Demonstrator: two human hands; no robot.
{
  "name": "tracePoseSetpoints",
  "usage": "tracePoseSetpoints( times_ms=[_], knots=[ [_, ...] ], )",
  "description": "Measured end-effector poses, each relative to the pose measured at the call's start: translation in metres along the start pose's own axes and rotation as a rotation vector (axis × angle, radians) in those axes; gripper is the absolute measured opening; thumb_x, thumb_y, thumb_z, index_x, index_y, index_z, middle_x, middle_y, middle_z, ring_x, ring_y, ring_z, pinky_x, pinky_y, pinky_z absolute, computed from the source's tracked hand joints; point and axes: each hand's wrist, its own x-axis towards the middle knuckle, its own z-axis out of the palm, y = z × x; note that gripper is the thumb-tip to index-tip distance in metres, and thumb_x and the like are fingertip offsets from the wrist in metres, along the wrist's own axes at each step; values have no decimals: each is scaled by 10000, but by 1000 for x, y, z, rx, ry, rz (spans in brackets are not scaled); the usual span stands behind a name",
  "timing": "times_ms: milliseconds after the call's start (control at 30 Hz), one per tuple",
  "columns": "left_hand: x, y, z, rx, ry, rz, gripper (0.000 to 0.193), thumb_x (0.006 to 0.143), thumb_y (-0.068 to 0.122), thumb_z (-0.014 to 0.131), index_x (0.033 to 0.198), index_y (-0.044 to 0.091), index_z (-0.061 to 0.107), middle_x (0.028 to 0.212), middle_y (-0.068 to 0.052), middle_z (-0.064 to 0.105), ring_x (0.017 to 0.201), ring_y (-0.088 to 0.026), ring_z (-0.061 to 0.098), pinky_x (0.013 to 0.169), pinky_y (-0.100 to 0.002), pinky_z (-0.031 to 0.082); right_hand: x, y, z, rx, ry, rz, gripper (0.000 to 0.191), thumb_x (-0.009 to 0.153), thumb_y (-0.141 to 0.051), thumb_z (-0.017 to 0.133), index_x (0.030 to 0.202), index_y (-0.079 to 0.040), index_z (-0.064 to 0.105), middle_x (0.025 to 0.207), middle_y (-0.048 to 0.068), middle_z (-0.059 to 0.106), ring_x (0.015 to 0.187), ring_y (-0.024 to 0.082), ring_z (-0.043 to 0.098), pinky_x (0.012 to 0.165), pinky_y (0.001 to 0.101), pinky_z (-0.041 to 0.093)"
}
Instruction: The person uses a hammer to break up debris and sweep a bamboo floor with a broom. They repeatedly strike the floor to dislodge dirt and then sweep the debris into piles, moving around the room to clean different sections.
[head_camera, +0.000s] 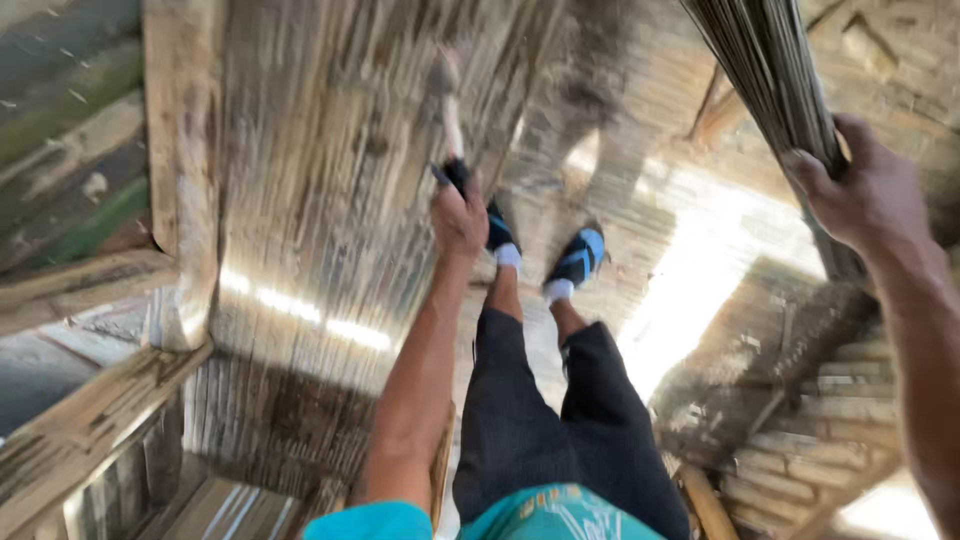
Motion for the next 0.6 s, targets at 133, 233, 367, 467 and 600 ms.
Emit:
tracePoseSetpoints(
  times_ms=[133, 233, 367, 467, 600],
  knots=[
    [-5, 1, -1, -270, 261, 292, 276, 1054, 275, 573, 1032, 0, 592, 775, -222, 611, 661, -384, 613, 614, -469, 484, -4, 22, 35, 153, 61, -142, 665, 1062, -433, 612, 1611, -125, 396, 1006, 198, 727, 764, 265, 712, 617, 405, 598],
    [-6, -6, 21, -38, 128, 142, 262, 1047, 263, 600, 1078, 3, 615, 775, -176, 633, 664, -350, 618, 550, -440, 462, -12, 23, 61, 312, 50, -211, 601, 1052, -387, 605, 1571, -120, 461, 998, 174, 735, 787, 248, 707, 659, 410, 600],
    [-8, -16, 32, 5, 98, -62, 298, 1017, 272, 597, 1118, -9, 604, 750, -155, 676, 641, -317, 662, 538, -430, 462, -19, 10, 82, 397, 38, -335, 594, 1048, -368, 629, 1557, -107, 467, 976, 154, 737, 794, 234, 710, 678, 408, 584],
    [-16, -11, 26, -77, 234, -34, 321, 1083, 289, 603, 1039, -28, 631, 718, -211, 643, 618, -368, 626, 601, -472, 460, -21, -3, 94, 415, 34, -398, 560, 1044, -366, 645, 1515, -95, 509, 950, 140, 744, 811, 222, 722, 710, 381, 569],
    [-17, -1, 36, -180, 407, 422, 306, 1099, 278, 562, 1126, -26, 559, 816, -152, 621, 686, -322, 640, 592, -451, 486, -17, -13, 109, 383, -22, -406, 597, 1016, -398, 657, 1517, -122, 486, 891, 150, 753, 793, 233, 733, 717, 377, 556]
  ],
)
